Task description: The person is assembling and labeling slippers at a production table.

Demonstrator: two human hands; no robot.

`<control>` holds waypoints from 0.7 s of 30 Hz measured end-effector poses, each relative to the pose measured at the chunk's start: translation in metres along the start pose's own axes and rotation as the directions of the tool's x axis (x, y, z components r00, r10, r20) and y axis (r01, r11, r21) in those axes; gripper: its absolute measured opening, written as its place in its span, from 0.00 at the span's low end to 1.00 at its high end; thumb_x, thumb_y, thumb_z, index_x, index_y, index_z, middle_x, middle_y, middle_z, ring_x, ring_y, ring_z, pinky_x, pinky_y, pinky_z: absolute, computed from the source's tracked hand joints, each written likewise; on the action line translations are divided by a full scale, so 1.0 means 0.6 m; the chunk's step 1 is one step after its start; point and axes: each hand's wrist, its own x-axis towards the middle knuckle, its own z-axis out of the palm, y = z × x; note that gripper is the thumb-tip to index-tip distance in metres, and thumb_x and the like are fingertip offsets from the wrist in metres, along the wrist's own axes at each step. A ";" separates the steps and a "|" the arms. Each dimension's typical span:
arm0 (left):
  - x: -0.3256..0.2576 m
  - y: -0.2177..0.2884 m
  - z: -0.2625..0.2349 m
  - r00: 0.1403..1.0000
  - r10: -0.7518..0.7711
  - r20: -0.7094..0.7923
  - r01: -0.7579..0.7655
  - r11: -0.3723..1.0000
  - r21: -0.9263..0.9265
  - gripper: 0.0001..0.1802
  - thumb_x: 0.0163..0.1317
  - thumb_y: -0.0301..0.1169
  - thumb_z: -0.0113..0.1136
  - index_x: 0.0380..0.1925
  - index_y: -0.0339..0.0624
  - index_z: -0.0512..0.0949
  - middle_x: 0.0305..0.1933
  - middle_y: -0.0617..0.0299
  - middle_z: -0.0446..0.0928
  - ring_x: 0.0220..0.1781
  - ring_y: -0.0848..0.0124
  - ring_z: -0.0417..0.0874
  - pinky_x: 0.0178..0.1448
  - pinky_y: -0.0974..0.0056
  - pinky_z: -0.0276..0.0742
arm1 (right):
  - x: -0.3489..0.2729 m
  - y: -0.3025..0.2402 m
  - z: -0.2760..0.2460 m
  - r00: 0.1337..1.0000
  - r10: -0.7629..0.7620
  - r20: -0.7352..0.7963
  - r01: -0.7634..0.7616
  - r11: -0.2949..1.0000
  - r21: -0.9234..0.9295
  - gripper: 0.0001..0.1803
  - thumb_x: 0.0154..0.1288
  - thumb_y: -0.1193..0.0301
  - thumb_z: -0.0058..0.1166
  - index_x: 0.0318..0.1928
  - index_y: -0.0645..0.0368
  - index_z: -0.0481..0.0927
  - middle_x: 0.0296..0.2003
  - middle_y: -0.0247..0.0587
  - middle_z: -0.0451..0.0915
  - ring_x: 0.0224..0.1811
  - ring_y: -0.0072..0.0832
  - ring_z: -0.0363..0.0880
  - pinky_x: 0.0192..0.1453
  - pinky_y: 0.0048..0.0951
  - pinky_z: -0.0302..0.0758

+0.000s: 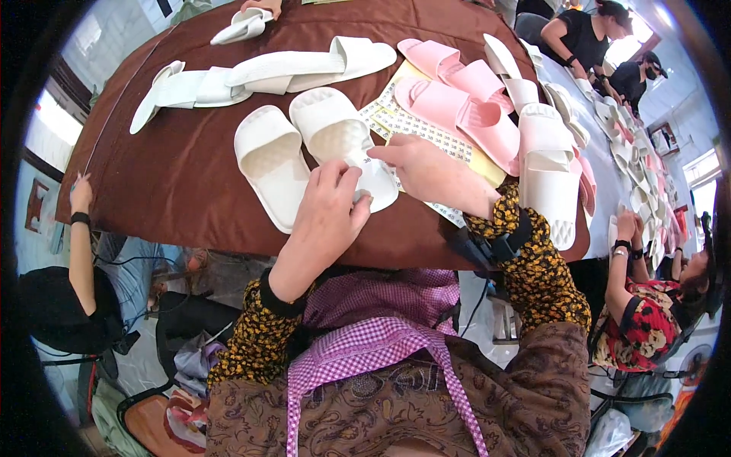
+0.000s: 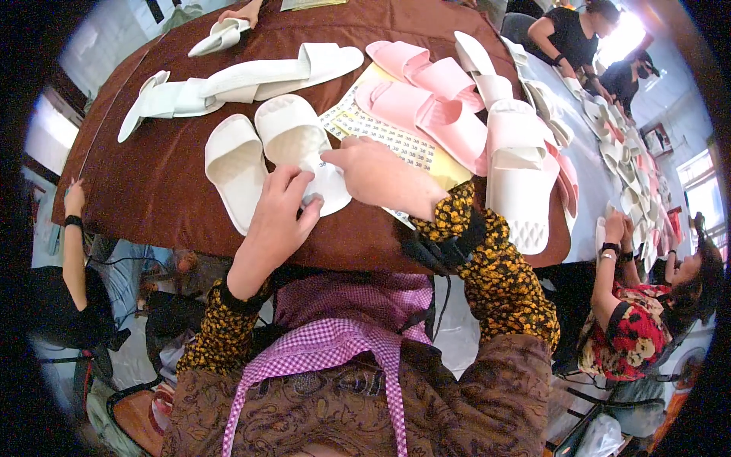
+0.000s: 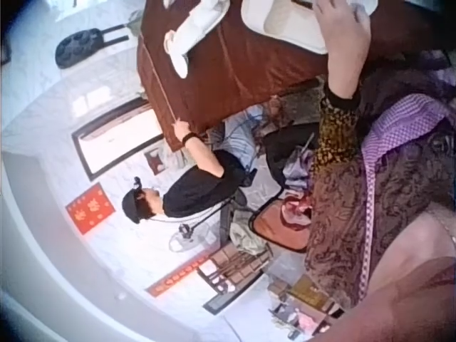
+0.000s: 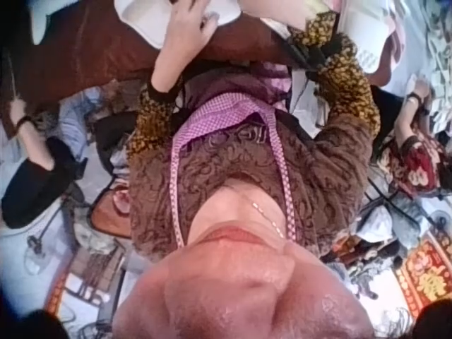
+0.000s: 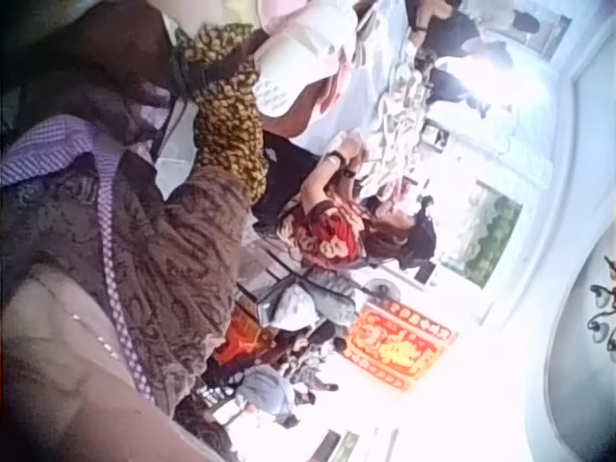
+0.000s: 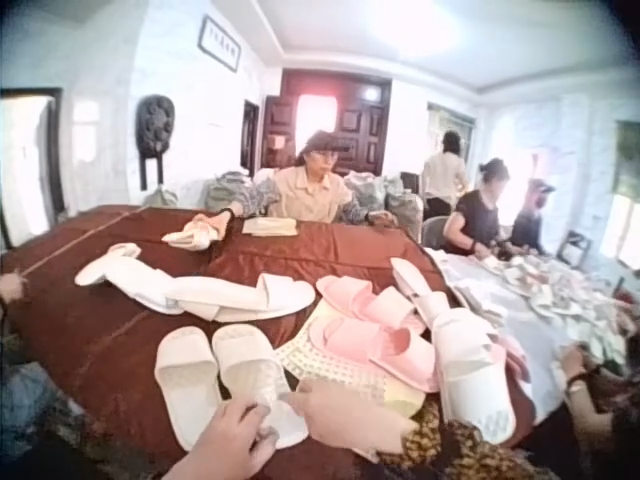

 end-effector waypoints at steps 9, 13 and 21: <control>-0.007 -0.031 -0.117 0.995 -0.094 -0.044 0.091 0.993 -0.074 0.19 0.54 0.27 0.61 0.46 0.34 0.74 0.52 0.47 0.72 0.54 0.49 0.72 0.58 0.54 0.69 | -0.066 -0.064 -0.087 0.935 -0.047 0.351 0.118 0.976 -0.185 0.21 0.53 0.82 0.47 0.49 0.58 0.77 0.40 0.47 0.75 0.47 0.43 0.74 0.53 0.40 0.69; -0.019 -0.125 -0.153 0.989 -0.130 -0.069 0.133 0.990 0.053 0.20 0.56 0.28 0.59 0.49 0.34 0.73 0.54 0.46 0.71 0.57 0.50 0.72 0.61 0.55 0.68 | -0.090 -0.097 -0.182 0.899 0.033 0.436 0.064 0.976 -0.206 0.22 0.56 0.81 0.49 0.52 0.56 0.77 0.40 0.45 0.77 0.49 0.41 0.76 0.55 0.38 0.71; 0.018 -0.229 -0.178 0.966 -0.184 0.184 0.202 0.976 -0.086 0.29 0.55 0.31 0.59 0.56 0.30 0.69 0.58 0.42 0.72 0.58 0.50 0.74 0.61 0.59 0.69 | 0.028 -0.074 -0.287 0.987 -0.089 0.134 0.104 0.988 -0.113 0.17 0.62 0.72 0.51 0.52 0.58 0.77 0.35 0.47 0.80 0.36 0.38 0.80 0.41 0.34 0.76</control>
